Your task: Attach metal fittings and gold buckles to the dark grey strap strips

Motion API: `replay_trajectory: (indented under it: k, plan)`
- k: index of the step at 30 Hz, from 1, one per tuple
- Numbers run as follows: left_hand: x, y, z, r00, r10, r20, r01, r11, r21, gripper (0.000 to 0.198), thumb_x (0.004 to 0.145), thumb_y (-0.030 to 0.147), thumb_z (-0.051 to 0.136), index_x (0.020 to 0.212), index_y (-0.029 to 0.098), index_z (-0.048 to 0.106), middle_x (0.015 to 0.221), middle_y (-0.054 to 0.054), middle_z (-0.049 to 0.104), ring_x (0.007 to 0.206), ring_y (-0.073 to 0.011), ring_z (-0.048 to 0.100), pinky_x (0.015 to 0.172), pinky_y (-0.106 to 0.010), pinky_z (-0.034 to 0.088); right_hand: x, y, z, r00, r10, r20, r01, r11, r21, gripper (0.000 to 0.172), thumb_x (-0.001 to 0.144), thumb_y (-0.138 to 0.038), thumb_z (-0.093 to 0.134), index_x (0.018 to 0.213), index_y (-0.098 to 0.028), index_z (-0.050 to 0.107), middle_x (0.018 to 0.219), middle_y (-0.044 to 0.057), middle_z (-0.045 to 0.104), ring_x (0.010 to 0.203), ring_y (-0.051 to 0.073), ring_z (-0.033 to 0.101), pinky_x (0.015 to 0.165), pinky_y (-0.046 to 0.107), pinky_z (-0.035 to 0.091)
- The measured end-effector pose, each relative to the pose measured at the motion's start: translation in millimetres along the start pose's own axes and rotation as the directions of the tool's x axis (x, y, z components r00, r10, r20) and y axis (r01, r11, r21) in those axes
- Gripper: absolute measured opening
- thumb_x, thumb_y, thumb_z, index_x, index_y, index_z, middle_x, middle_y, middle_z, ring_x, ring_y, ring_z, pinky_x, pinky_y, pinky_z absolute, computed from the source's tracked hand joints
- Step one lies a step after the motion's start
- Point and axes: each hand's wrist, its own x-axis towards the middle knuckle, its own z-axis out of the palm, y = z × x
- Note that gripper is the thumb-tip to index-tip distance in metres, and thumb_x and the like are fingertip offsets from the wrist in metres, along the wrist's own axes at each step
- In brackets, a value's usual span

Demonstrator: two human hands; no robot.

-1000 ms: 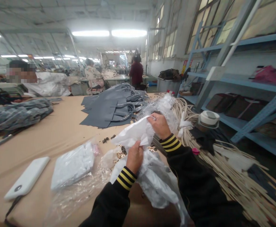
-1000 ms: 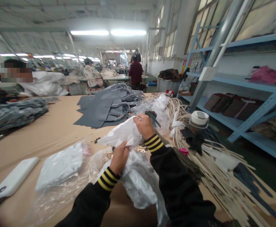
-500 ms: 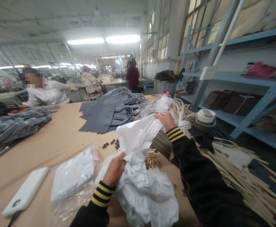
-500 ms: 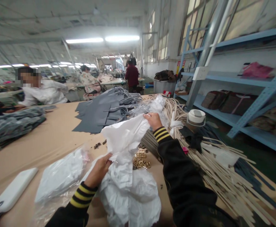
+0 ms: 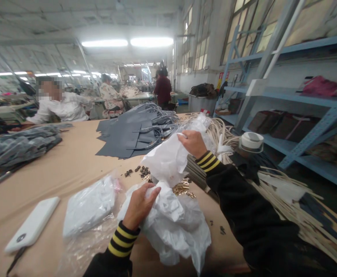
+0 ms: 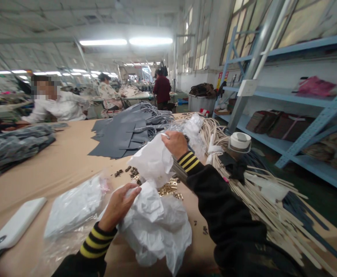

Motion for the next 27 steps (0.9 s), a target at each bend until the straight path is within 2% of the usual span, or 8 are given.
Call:
replay_trajectory:
  k: [4, 12, 17, 22, 24, 27]
  plan:
    - [-7, 10, -14.5, 0.999, 0.039, 0.025, -0.037, 0.998, -0.049, 0.028, 0.073, 0.042, 0.046, 0.081, 0.018, 0.058, 0.082, -0.003, 0.067, 0.081, -0.0195, 0.06, 0.073, -0.029, 0.044, 5, -1, -11, 1.0, -0.019, 0.009, 0.02, 0.992, -0.123, 0.026, 0.077, -0.03, 0.042, 0.062, -0.016, 0.058, 0.059, 0.006, 0.06, 0.056, 0.016, 0.049, 0.053, 0.026, 0.026]
    - [-18, 15, -31.0, 0.997, 0.044, -0.058, -0.049, 0.995, -0.088, 0.024, 0.073, 0.039, 0.048, 0.083, 0.019, 0.056, 0.084, -0.004, 0.065, 0.081, -0.0181, 0.059, 0.073, -0.028, 0.045, 21, -12, -37, 0.993, -0.025, -0.116, 0.004, 0.983, -0.181, 0.025, 0.077, -0.03, 0.042, 0.065, -0.015, 0.059, 0.06, 0.008, 0.06, 0.057, 0.017, 0.05, 0.052, 0.026, 0.026]
    - [-20, 15, -36.1, 0.995, 0.035, -0.09, -0.041, 0.997, -0.06, 0.03, 0.072, 0.04, 0.048, 0.093, 0.018, 0.053, 0.086, -0.005, 0.064, 0.082, -0.0197, 0.058, 0.075, -0.032, 0.045, 34, -20, -46, 0.99, -0.107, -0.087, 0.089, 0.977, -0.191, 0.023, 0.076, -0.03, 0.044, 0.066, -0.015, 0.059, 0.06, 0.008, 0.059, 0.058, 0.018, 0.051, 0.052, 0.026, 0.025]
    - [-18, 12, -35.2, 0.995, -0.01, -0.104, -0.003, 0.992, -0.123, 0.04, 0.071, 0.042, 0.049, 0.103, 0.018, 0.049, 0.096, -0.008, 0.061, 0.09, -0.0227, 0.057, 0.076, -0.034, 0.045, 37, -23, -44, 0.981, -0.193, -0.03, 0.182, 0.961, -0.206, 0.022, 0.075, -0.031, 0.046, 0.067, -0.015, 0.059, 0.063, 0.007, 0.061, 0.061, 0.018, 0.052, 0.053, 0.026, 0.026]
    - [-18, 13, -35.0, 0.993, -0.007, -0.115, -0.009, 0.991, -0.134, 0.044, 0.071, 0.041, 0.049, 0.108, 0.017, 0.046, 0.093, -0.008, 0.061, 0.084, -0.0214, 0.059, 0.072, -0.033, 0.046, 36, -24, -40, 0.975, -0.223, -0.012, 0.216, 0.955, -0.205, 0.021, 0.075, -0.03, 0.046, 0.067, -0.015, 0.059, 0.064, 0.007, 0.061, 0.062, 0.017, 0.053, 0.053, 0.025, 0.026]
    - [-16, 16, -35.5, 0.991, -0.01, -0.13, -0.009, 0.989, -0.149, 0.056, 0.073, 0.04, 0.049, 0.121, 0.016, 0.034, 0.067, -0.001, 0.061, 0.06, -0.016, 0.059, 0.06, -0.028, 0.047, 33, -24, -31, 0.952, -0.296, 0.079, 0.306, 0.931, -0.198, 0.019, 0.074, -0.03, 0.049, 0.066, -0.016, 0.059, 0.063, 0.006, 0.062, 0.061, 0.017, 0.053, 0.052, 0.025, 0.025]
